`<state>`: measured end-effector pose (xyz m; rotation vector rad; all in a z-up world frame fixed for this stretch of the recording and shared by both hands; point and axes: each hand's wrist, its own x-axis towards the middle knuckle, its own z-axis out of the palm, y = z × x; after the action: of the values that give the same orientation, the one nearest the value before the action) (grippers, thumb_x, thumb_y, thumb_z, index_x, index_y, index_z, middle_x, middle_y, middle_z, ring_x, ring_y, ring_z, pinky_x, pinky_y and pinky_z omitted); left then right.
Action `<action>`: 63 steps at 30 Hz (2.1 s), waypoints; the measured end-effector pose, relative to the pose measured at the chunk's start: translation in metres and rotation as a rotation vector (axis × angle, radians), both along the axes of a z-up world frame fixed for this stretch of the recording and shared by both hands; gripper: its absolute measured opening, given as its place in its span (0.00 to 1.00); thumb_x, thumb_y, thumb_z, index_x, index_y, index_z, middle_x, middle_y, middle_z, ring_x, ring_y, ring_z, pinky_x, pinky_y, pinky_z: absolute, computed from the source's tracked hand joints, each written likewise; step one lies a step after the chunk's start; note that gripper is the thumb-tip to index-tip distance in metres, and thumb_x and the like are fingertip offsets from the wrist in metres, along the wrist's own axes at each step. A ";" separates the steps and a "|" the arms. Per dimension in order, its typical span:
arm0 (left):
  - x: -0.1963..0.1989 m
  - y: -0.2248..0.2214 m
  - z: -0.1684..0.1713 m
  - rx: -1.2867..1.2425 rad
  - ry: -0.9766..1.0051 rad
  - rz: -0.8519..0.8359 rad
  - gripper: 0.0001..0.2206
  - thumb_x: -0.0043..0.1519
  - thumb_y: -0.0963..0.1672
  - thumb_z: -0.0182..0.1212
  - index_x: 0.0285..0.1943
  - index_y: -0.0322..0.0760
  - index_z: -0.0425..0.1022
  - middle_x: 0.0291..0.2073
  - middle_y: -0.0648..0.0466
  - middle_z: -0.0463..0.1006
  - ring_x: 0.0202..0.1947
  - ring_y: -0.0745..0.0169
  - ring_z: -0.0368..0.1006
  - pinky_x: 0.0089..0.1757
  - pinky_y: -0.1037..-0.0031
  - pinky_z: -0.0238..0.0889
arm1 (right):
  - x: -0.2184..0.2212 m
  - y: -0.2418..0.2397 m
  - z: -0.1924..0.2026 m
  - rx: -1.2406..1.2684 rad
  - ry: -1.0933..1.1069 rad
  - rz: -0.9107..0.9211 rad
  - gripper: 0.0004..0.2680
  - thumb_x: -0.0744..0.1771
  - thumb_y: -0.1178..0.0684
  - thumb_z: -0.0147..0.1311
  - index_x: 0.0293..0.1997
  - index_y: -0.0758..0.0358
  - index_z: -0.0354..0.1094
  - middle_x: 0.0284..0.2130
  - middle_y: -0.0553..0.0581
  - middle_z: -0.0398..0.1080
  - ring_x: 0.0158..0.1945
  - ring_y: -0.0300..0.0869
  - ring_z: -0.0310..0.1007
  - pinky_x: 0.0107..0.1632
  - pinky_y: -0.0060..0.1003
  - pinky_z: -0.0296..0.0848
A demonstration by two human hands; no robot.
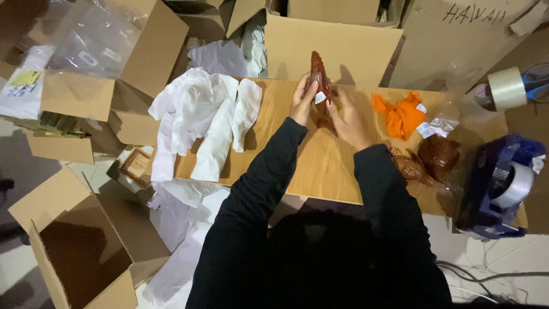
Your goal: Wrapping figurines in tissue paper and placing them into mesh bags for shipping
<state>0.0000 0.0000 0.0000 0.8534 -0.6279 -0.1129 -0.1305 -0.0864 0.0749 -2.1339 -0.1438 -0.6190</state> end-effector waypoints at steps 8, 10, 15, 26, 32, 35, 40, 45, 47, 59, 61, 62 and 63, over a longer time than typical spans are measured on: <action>0.002 0.015 0.003 0.342 -0.267 0.126 0.23 0.70 0.51 0.57 0.72 0.42 0.64 0.53 0.48 0.73 0.56 0.56 0.68 0.61 0.60 0.60 | 0.035 -0.001 -0.066 0.445 -0.143 0.154 0.06 0.73 0.52 0.49 0.50 0.64 0.64 0.39 0.51 0.68 0.42 0.38 0.67 0.44 0.38 0.70; 0.001 0.019 0.010 0.457 -0.344 0.192 0.26 0.71 0.54 0.56 0.75 0.42 0.60 0.53 0.45 0.69 0.56 0.48 0.67 0.62 0.55 0.58 | 0.040 -0.007 -0.076 0.533 -0.161 0.193 0.06 0.73 0.53 0.51 0.50 0.62 0.62 0.39 0.51 0.70 0.38 0.37 0.70 0.41 0.34 0.73; -0.015 0.028 0.033 0.332 -0.525 0.528 0.18 0.71 0.50 0.52 0.68 0.43 0.64 0.61 0.50 0.66 0.65 0.54 0.64 0.65 0.63 0.63 | 0.029 -0.015 -0.064 0.596 -0.016 0.062 0.10 0.72 0.54 0.56 0.58 0.62 0.63 0.26 0.54 0.69 0.21 0.36 0.66 0.28 0.30 0.68; -0.186 0.205 -0.035 0.444 -0.445 0.681 0.10 0.65 0.44 0.59 0.51 0.35 0.74 0.50 0.43 0.72 0.52 0.44 0.70 0.54 0.61 0.65 | 0.040 -0.033 -0.100 0.498 0.113 -0.131 0.12 0.68 0.51 0.67 0.50 0.53 0.64 0.32 0.47 0.70 0.25 0.31 0.66 0.28 0.26 0.67; -0.222 0.318 -0.111 0.910 -0.242 0.902 0.13 0.68 0.47 0.55 0.54 0.33 0.70 0.49 0.43 0.70 0.53 0.44 0.66 0.55 0.60 0.59 | 0.036 -0.044 -0.106 0.354 0.176 -0.139 0.12 0.73 0.54 0.67 0.56 0.54 0.63 0.37 0.50 0.72 0.30 0.32 0.70 0.29 0.28 0.71; -0.228 0.367 -0.180 1.228 -0.110 0.973 0.16 0.67 0.49 0.54 0.57 0.36 0.68 0.51 0.43 0.67 0.53 0.42 0.65 0.52 0.56 0.58 | 0.019 -0.030 -0.086 0.264 0.169 -0.059 0.11 0.77 0.55 0.62 0.64 0.60 0.61 0.43 0.54 0.70 0.34 0.35 0.69 0.35 0.31 0.70; -0.219 0.418 -0.262 1.469 -0.039 1.168 0.19 0.61 0.48 0.62 0.58 0.34 0.69 0.52 0.41 0.67 0.50 0.39 0.65 0.48 0.52 0.61 | 0.013 -0.035 -0.081 0.057 0.273 -0.102 0.07 0.84 0.51 0.57 0.61 0.60 0.63 0.38 0.53 0.71 0.34 0.36 0.70 0.38 0.30 0.69; -0.198 0.451 -0.301 1.644 0.073 1.233 0.34 0.57 0.51 0.66 0.69 0.30 0.60 0.60 0.36 0.64 0.58 0.34 0.62 0.57 0.53 0.56 | 0.006 0.006 -0.063 0.732 0.545 -0.228 0.10 0.72 0.33 0.54 0.53 0.39 0.67 0.27 0.38 0.62 0.27 0.29 0.67 0.28 0.30 0.71; -0.182 0.443 -0.257 1.493 0.111 1.177 0.35 0.59 0.48 0.67 0.72 0.31 0.55 0.46 0.40 0.69 0.46 0.39 0.66 0.50 0.56 0.60 | 0.007 0.010 -0.066 0.749 0.498 -0.219 0.09 0.73 0.35 0.54 0.45 0.40 0.63 0.31 0.37 0.60 0.31 0.28 0.64 0.34 0.27 0.66; -0.116 0.415 -0.094 0.924 -0.448 1.337 0.18 0.53 0.38 0.66 0.53 0.48 0.79 0.64 0.48 0.66 0.31 0.59 0.69 0.37 0.70 0.69 | 0.039 -0.023 -0.101 0.666 0.468 -0.137 0.06 0.75 0.37 0.53 0.53 0.38 0.65 0.38 0.35 0.63 0.27 0.30 0.64 0.31 0.26 0.65; -0.121 0.415 -0.088 0.807 -0.485 1.442 0.06 0.60 0.39 0.64 0.44 0.42 0.83 0.58 0.48 0.72 0.26 0.60 0.70 0.32 0.72 0.69 | 0.041 -0.025 -0.105 0.644 0.450 -0.147 0.06 0.75 0.38 0.54 0.53 0.39 0.65 0.38 0.35 0.63 0.27 0.30 0.64 0.31 0.25 0.65; -0.124 0.416 -0.086 0.766 -0.467 1.410 0.07 0.60 0.39 0.66 0.44 0.43 0.83 0.54 0.50 0.76 0.27 0.60 0.74 0.32 0.73 0.71 | 0.041 -0.027 -0.107 0.617 0.437 -0.161 0.06 0.75 0.38 0.54 0.53 0.39 0.66 0.37 0.35 0.63 0.28 0.29 0.63 0.32 0.25 0.64; -0.128 0.415 -0.085 0.724 -0.445 1.378 0.07 0.59 0.39 0.67 0.44 0.44 0.84 0.49 0.53 0.80 0.28 0.60 0.78 0.32 0.75 0.74 | 0.039 -0.030 -0.109 0.587 0.425 -0.175 0.06 0.75 0.39 0.54 0.54 0.40 0.66 0.37 0.35 0.63 0.28 0.28 0.62 0.32 0.24 0.63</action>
<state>-0.1282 0.4148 -0.0849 1.8781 -0.2730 1.1890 -0.0916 -0.1166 -0.0338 -1.6611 0.4154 -0.2454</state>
